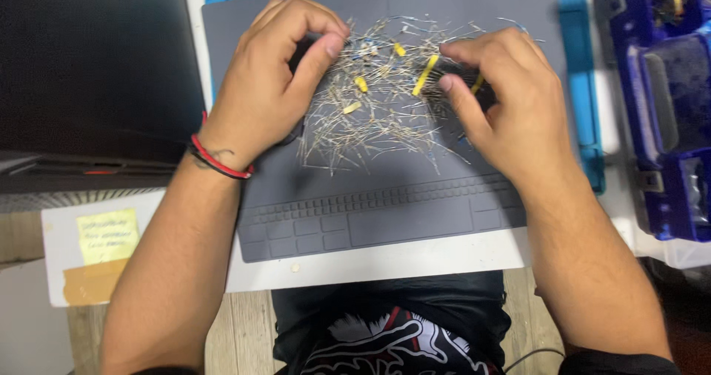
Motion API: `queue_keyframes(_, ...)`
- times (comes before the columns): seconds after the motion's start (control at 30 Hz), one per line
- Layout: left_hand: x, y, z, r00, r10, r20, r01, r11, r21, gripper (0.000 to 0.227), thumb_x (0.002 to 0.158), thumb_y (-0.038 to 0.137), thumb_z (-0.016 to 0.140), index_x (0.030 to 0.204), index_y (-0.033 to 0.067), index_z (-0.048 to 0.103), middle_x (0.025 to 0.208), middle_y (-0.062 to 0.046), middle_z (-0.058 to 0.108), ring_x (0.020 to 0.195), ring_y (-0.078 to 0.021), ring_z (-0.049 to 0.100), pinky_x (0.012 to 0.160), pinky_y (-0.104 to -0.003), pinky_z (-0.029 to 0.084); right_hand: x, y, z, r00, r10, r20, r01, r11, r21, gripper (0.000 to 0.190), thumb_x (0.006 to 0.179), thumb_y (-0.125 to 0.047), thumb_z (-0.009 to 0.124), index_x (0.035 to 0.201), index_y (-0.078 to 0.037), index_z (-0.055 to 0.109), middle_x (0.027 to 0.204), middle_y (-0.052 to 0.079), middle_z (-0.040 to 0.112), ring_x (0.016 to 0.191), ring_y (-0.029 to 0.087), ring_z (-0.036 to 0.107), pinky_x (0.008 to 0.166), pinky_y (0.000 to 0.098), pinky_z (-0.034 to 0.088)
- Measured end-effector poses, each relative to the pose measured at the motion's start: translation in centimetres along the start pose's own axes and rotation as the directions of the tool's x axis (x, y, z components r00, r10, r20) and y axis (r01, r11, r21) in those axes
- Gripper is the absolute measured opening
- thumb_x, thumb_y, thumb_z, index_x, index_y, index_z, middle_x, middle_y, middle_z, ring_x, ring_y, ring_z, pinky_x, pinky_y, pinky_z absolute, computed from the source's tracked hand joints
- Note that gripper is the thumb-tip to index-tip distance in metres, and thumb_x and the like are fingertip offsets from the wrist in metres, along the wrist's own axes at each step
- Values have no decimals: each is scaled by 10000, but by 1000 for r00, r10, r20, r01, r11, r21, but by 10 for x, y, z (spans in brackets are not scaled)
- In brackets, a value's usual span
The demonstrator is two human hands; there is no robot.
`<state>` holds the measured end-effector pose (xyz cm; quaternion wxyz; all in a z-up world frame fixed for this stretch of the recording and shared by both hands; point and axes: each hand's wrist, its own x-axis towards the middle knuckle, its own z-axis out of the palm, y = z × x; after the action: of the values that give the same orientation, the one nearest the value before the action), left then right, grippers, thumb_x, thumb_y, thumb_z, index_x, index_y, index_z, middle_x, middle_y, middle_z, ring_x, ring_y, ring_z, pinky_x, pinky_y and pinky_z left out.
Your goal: The person sorts a pile of loose electronic components, including resistors, capacitors, and diodes, on a gray mat. They pick up individual items, separate them, and place them into compartments of a blue plastic organizer box.
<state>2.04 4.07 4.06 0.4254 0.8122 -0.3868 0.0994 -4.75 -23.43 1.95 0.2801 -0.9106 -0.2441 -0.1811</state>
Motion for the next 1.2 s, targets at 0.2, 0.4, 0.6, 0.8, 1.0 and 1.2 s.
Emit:
queue_keyframes(0.2, -2, 7, 10, 973, 127, 193, -95, 982, -163, 73, 1046, 68, 680, 977, 48, 663, 1030, -75, 683, 1000, -262, 636, 950, -416, 414, -1, -19, 24, 988, -134, -75, 141, 984, 109, 379, 1039, -169, 808, 1308, 41, 642, 1097, 157, 731, 904, 267, 688, 865, 392, 552)
queue_keyframes(0.4, -4, 14, 18, 968, 91, 235, -14, 951, -308, 134, 1069, 114, 568, 994, 70, 670, 1051, -65, 671, 1023, -233, 642, 990, -388, 480, 2, -27, 27, 974, -165, -155, 192, 964, 181, 152, 964, 18, 865, 1024, 50, 729, 980, 161, 763, 884, 273, 739, 801, 336, 602)
queue_keyframes(0.6, -25, 11, -15, 954, -79, 288, -41, 920, 389, 124, 1014, 179, 659, 1044, 66, 702, 971, -111, 657, 925, -355, 583, 828, -483, 469, -1, -24, 19, 987, -36, -160, 67, 980, 189, 111, 1046, 107, 773, 1021, 56, 677, 966, 186, 724, 845, 277, 658, 765, 355, 515)
queue_keyframes(0.8, -53, -8, -6, 756, -637, 151, 137, 380, 915, 330, 884, 482, 773, 929, 160, 713, 902, -61, 694, 807, -326, 715, 542, -456, 580, -4, -17, 18, 968, 74, -239, -40, 988, 147, 141, 1064, 143, 747, 1039, 32, 664, 960, 133, 684, 825, 249, 587, 738, 339, 497)
queue_keyframes(1.0, -46, -14, -5, 740, -648, 179, 83, 353, 932, 222, 739, 28, 618, 761, 224, 721, 765, -31, 713, 674, -338, 738, 514, -421, 529, -5, -14, 13, 962, 92, -257, -60, 990, 130, 140, 1057, 142, 774, 1043, 32, 689, 930, 134, 674, 774, 224, 571, 734, 327, 483)
queue_keyframes(1.2, -20, 20, -17, 610, -777, 157, 238, 369, 899, 285, 856, 378, 606, 1010, 182, 744, 948, -154, 773, 877, -454, 759, 646, -519, 577, -6, -11, 5, 946, 86, -311, -73, 996, 54, 69, 1052, 77, 752, 1059, 27, 704, 1005, 159, 718, 798, 266, 632, 830, 383, 506)
